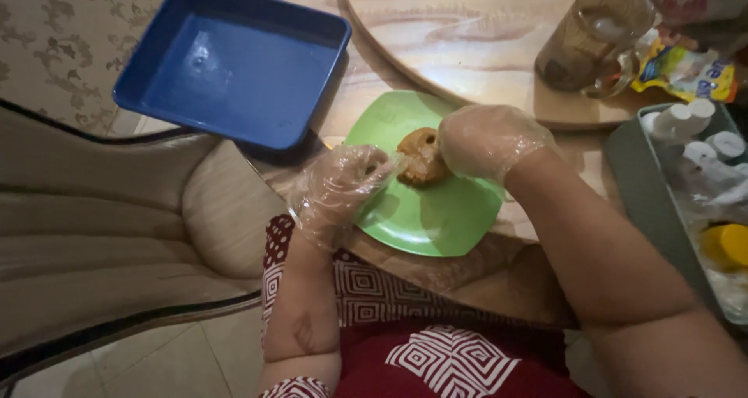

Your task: Shaping and kneading small portions of dough into balls on a green plate.

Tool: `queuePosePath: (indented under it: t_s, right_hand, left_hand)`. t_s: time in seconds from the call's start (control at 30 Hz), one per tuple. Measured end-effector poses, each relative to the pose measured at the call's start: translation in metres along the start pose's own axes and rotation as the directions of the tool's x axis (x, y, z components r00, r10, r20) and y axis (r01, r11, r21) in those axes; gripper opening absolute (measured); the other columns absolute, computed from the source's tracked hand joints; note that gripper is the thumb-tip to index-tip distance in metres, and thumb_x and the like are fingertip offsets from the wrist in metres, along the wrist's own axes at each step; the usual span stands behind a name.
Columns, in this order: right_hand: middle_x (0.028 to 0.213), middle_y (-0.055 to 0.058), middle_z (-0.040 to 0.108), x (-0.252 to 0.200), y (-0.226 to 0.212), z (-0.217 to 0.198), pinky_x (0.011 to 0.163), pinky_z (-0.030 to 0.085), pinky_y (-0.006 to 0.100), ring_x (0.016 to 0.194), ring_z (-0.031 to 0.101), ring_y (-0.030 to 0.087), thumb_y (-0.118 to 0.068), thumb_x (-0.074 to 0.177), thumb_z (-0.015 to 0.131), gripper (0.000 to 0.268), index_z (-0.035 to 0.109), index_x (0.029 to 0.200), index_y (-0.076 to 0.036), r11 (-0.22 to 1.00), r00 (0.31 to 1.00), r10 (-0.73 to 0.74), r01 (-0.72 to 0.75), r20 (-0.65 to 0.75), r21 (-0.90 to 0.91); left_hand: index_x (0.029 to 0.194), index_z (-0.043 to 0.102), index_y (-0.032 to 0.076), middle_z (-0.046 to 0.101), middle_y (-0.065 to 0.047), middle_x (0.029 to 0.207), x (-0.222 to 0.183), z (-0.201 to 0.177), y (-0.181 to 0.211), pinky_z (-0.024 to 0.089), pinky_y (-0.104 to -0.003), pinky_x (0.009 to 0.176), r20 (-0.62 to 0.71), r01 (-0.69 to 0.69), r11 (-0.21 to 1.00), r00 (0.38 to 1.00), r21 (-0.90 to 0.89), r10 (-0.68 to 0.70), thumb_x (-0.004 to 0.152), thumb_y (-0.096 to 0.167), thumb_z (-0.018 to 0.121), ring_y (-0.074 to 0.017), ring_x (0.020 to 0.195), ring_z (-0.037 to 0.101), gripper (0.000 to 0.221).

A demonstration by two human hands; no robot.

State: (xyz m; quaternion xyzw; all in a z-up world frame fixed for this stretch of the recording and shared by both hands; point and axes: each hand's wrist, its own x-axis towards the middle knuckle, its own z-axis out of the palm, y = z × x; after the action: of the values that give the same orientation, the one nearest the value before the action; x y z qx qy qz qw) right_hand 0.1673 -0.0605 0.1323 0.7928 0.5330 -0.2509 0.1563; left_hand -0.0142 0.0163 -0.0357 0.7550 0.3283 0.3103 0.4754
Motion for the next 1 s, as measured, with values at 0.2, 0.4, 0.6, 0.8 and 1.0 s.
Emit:
queuePosePath:
  t_s: [0.2, 0.4, 0.6, 0.8, 1.0]
  right_hand:
    - [0.106, 0.009, 0.065, -0.030, -0.014, -0.027, 0.082, 0.054, 0.028, 0.088, 0.061, 0.020, -0.028, 0.103, 0.056, 0.030, 0.068, 0.115, -0.004, 0.944, 0.968, 0.191, -0.227, 0.164, 0.240]
    - [0.145, -0.003, 0.058, -0.003, 0.011, -0.017, 0.108, 0.049, 0.044, 0.129, 0.058, 0.020, -0.001, 0.088, 0.048, 0.057, 0.072, 0.126, -0.037, 0.996, 0.996, -0.073, 0.070, -0.049, -0.058]
    - [0.142, -0.003, 0.060, -0.001, -0.007, -0.011, 0.093, 0.057, 0.034, 0.117, 0.064, 0.018, -0.004, 0.098, 0.051, 0.046, 0.073, 0.124, -0.035, 0.999, 0.997, 0.031, -0.029, 0.066, -0.030]
    - [0.077, 0.007, 0.072, 0.034, 0.005, 0.026, 0.081, 0.059, 0.050, 0.086, 0.075, 0.030, -0.023, 0.097, 0.050, 0.029, 0.074, 0.087, -0.010, 0.965, 0.971, -0.199, 0.171, -0.132, -0.199]
    - [0.076, 0.017, 0.073, 0.031, -0.008, 0.024, 0.072, 0.056, 0.066, 0.083, 0.075, 0.041, -0.026, 0.091, 0.061, 0.029, 0.079, 0.089, -0.003, 0.970, 0.997, -0.036, 0.020, -0.061, -0.244]
  left_hand:
    - [0.093, 0.073, 0.015, 0.075, -0.002, 0.088, -0.006, -0.002, 0.008, 0.057, -0.030, 0.065, 0.028, -0.264, 0.823, 0.957, 0.503, 0.290, 0.091, 0.018, 0.071, -0.0166, 0.073, 0.070, 0.003]
    - [0.092, 0.070, 0.020, 0.072, 0.000, 0.082, -0.011, 0.001, 0.022, 0.053, -0.030, 0.059, 0.042, -0.191, 0.852, 0.980, 0.488, 0.196, 0.089, 0.018, 0.074, -0.0165, 0.068, 0.066, 0.005]
    - [0.104, 0.072, 0.022, 0.074, 0.002, 0.093, -0.007, -0.002, 0.000, 0.057, -0.031, 0.079, 0.079, -0.223, 0.848, 0.974, 0.481, 0.211, 0.084, 0.032, 0.083, -0.0148, 0.079, 0.069, 0.025]
    - [0.122, 0.064, -0.003, 0.067, -0.003, 0.095, -0.010, -0.015, -0.003, 0.051, -0.015, 0.086, 0.180, -0.636, 0.699, 0.768, 0.327, 0.614, 0.103, 0.007, 0.054, -0.0036, 0.091, 0.068, 0.024]
    - [0.116, 0.066, 0.003, 0.068, -0.003, 0.095, -0.022, -0.014, -0.008, 0.052, -0.022, 0.083, 0.146, -0.514, 0.761, 0.853, 0.395, 0.501, 0.099, 0.012, 0.060, -0.0093, 0.088, 0.068, 0.021]
